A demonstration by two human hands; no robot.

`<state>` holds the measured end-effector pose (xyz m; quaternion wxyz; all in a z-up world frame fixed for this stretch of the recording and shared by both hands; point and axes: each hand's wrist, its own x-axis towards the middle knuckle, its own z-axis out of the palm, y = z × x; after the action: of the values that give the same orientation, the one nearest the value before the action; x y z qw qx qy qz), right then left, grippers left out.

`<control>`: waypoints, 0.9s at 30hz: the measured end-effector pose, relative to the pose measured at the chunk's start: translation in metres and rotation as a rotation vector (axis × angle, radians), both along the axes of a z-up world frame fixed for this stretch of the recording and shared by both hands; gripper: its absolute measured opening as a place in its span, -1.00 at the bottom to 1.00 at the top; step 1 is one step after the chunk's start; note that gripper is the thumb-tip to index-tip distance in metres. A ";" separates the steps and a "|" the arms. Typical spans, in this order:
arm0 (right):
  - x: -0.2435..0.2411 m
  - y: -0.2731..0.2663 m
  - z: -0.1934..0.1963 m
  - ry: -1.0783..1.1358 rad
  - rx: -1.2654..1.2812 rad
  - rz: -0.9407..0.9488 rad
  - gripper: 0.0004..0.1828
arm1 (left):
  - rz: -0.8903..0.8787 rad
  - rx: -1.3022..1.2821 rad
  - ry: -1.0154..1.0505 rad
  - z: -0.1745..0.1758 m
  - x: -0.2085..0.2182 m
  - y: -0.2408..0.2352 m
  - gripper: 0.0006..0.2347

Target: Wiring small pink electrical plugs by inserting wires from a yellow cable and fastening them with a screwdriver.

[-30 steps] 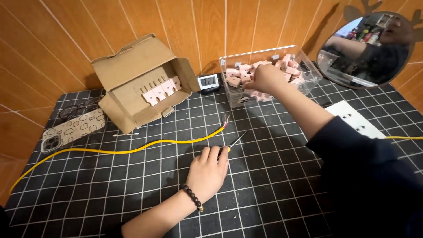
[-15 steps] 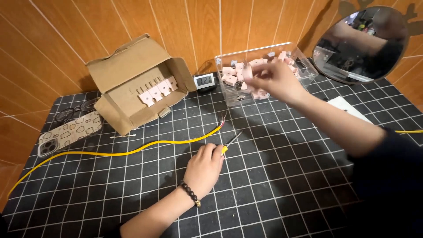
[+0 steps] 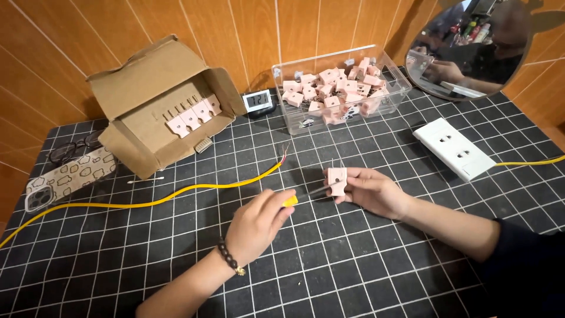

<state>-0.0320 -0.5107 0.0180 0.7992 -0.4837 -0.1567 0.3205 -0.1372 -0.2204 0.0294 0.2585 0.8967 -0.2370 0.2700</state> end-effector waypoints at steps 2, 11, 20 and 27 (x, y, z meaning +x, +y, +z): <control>-0.001 -0.002 0.009 -0.016 0.021 0.028 -0.41 | -0.017 0.084 -0.085 0.006 -0.002 0.001 -0.77; -0.003 -0.005 0.021 -0.016 0.079 0.169 -0.48 | -0.069 0.177 -0.380 0.031 -0.010 0.003 -0.77; -0.004 -0.005 0.014 -0.037 0.043 0.127 -0.45 | -0.068 0.342 -0.364 0.063 -0.018 -0.004 -0.73; -0.004 -0.006 0.011 -0.081 0.025 0.102 -0.54 | -0.081 0.528 -0.433 0.105 -0.023 -0.025 -0.90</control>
<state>-0.0359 -0.5171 0.0291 0.7807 -0.4777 -0.2175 0.3390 -0.1605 -0.2453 0.1343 -0.0284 0.8444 -0.3834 0.3730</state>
